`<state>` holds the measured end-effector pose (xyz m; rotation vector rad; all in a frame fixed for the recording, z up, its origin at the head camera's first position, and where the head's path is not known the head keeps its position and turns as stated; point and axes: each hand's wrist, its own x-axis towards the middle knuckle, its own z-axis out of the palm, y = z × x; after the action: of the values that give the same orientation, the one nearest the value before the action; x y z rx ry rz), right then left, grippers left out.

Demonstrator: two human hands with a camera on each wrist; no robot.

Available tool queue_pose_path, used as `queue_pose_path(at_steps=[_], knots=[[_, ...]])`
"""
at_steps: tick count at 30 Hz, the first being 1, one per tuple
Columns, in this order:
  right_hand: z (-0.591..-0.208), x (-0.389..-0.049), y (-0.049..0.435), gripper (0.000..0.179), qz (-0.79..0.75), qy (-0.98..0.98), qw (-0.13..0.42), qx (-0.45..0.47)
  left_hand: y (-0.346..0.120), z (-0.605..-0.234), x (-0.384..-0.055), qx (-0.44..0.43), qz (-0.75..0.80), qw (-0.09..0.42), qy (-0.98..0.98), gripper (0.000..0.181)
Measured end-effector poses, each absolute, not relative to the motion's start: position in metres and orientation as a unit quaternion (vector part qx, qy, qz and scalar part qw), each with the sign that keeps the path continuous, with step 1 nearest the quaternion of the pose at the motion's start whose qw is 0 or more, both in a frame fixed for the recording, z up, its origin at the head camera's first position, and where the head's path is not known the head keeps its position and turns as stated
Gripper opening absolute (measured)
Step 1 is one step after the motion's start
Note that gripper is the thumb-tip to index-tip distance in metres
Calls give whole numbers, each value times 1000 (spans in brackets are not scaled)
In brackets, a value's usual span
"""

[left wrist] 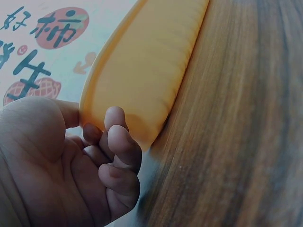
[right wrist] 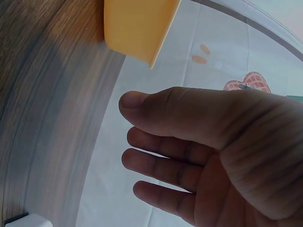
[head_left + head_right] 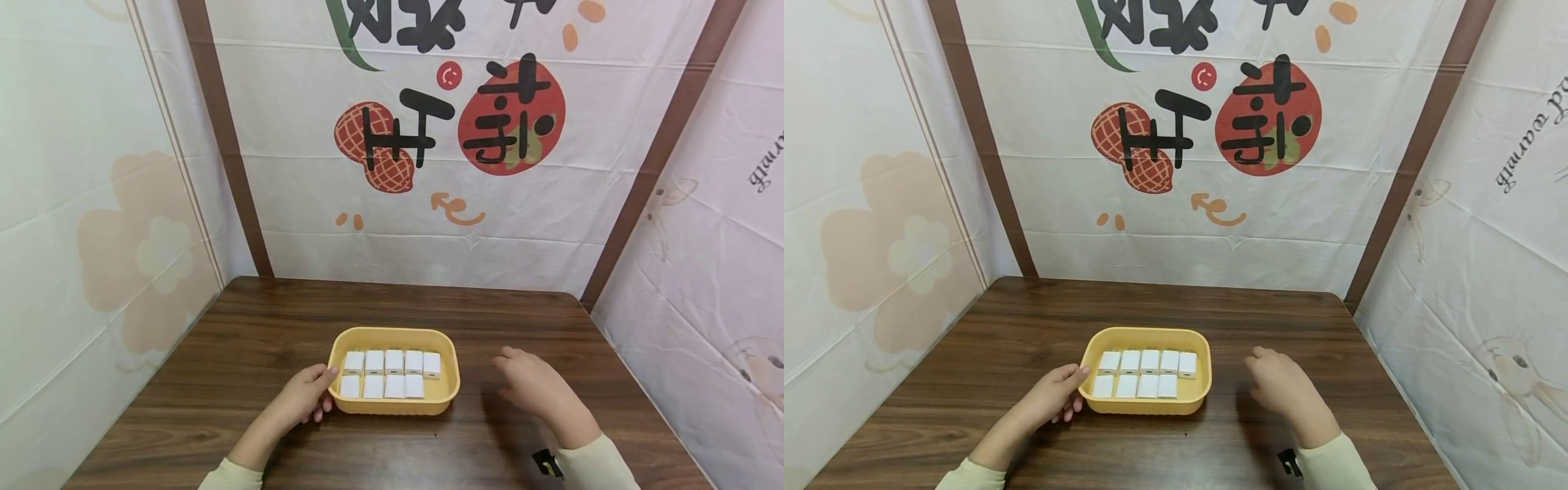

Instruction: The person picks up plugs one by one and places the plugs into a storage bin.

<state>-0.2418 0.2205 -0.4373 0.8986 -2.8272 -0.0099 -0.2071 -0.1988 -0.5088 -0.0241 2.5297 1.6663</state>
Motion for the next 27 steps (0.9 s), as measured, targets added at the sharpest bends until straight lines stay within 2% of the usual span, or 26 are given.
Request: queue_pose_path(at_steps=[22, 27], knots=[[-447, -245, 244, 43, -8, -959, 74, 272, -200, -509, -207, -3, 560, 58, 827, 41], [-447, -245, 247, 43, 5, -966, 49, 254, -199, -510, -208, -5, 559, 57, 827, 42]])
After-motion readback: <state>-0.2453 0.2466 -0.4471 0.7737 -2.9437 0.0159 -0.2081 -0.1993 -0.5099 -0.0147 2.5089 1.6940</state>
